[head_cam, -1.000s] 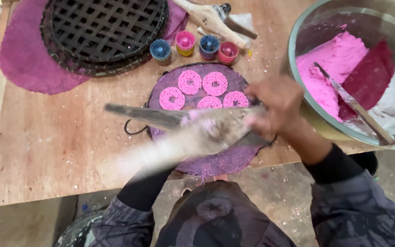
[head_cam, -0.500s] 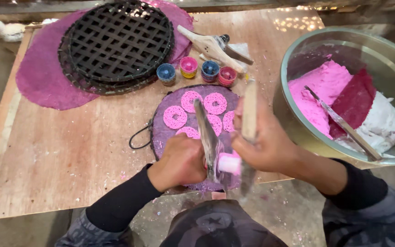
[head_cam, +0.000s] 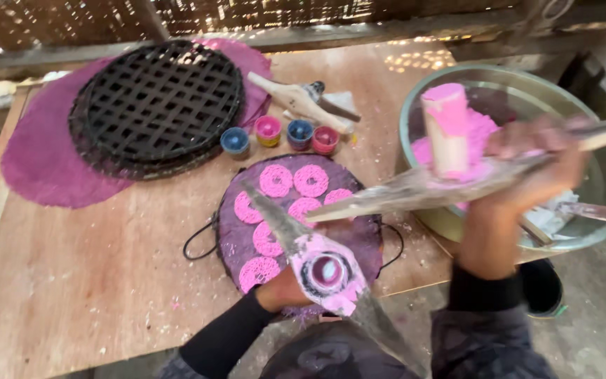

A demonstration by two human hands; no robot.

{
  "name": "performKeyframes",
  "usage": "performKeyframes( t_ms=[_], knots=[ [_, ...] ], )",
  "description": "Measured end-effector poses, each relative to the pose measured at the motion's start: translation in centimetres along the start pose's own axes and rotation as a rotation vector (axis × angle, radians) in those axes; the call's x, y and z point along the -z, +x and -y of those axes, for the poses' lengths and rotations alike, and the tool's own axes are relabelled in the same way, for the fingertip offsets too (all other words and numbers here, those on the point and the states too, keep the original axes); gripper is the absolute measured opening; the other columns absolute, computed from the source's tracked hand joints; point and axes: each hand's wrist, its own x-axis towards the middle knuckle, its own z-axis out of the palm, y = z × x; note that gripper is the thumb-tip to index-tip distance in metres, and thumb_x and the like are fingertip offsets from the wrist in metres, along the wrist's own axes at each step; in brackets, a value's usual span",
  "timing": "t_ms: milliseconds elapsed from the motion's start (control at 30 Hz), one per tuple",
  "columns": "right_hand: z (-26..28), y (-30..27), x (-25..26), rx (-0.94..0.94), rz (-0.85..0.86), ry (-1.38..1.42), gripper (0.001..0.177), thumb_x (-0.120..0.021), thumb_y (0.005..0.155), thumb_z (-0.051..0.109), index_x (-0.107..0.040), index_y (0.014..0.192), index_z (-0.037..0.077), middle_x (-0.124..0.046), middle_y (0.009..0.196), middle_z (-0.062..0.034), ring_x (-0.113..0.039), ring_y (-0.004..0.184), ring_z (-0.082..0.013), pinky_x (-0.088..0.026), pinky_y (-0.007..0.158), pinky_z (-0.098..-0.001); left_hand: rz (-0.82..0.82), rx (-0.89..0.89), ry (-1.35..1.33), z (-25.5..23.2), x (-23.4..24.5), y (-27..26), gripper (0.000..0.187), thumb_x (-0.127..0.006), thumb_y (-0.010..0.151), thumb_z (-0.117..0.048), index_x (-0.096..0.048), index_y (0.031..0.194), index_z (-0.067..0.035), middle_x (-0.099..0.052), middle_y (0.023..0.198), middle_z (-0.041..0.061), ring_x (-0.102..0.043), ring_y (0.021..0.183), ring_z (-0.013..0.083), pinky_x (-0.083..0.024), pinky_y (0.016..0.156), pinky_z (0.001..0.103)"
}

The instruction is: The person scoops pink and white batter from a large metal bowl using a spatula and fills a wooden mold. They then press the mold onto a purple cloth to create circular, lace-like pink patterns. The person repeats this process, arranging the formed circles on the cloth.

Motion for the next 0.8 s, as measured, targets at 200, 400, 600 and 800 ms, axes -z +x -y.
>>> performKeyframes(
  t_ms=[200,400,600,800],
  knots=[
    [-8.1,-10.0,-0.9,-0.390,-0.361,-0.009,0.021,-0.053,0.099,0.024,-0.059,0.089,0.007,-0.064,0.079,-0.0105,-0.064,0.079,-0.0248,-0.055,0.085,-0.0428,-0.485,-0.429,0.100,-1.1,-0.3,3.4,0.044,-0.085,0.082,-0.016,-0.062,0.120,-0.007,-0.066,0.110,0.013,-0.065,0.093,0.0209,-0.060,0.077,0.034],
    [-4.1,-10.8,1.2,-0.769,0.473,-0.722,0.031,-0.065,0.092,0.038,-0.075,0.098,0.009,-0.076,0.096,-0.0089,-0.071,0.089,-0.0239,-0.058,0.081,-0.0403,-0.411,-0.562,-0.191,-3.8,8.1,0.9,0.040,-0.085,0.081,-0.004,-0.062,0.114,-0.004,-0.068,0.110,0.014,-0.068,0.091,0.0210,-0.062,0.066,0.033],
    [3.9,-2.2,10.4,-0.138,0.590,-2.371,0.033,-0.077,0.088,0.042,-0.075,0.104,0.013,-0.074,0.087,-0.0142,-0.072,0.082,-0.0345,-0.055,0.070,-0.0460,-0.534,-0.614,0.355,-3.4,12.7,-5.3,0.056,-0.092,0.070,-0.008,-0.063,0.118,-0.014,-0.068,0.115,0.006,-0.069,0.109,0.0161,-0.052,0.096,0.037],
    [3.1,0.3,17.2,-0.362,0.794,-2.569,0.018,-0.063,0.093,0.027,-0.070,0.099,0.012,-0.075,0.081,-0.0138,-0.074,0.074,-0.0338,-0.054,0.061,-0.0499,-0.591,-0.453,0.566,-1.7,10.0,-5.9,0.076,-0.096,0.056,-0.013,-0.051,0.118,-0.010,-0.068,0.105,0.005,-0.069,0.101,0.0160,-0.053,0.095,0.036]
  ],
)
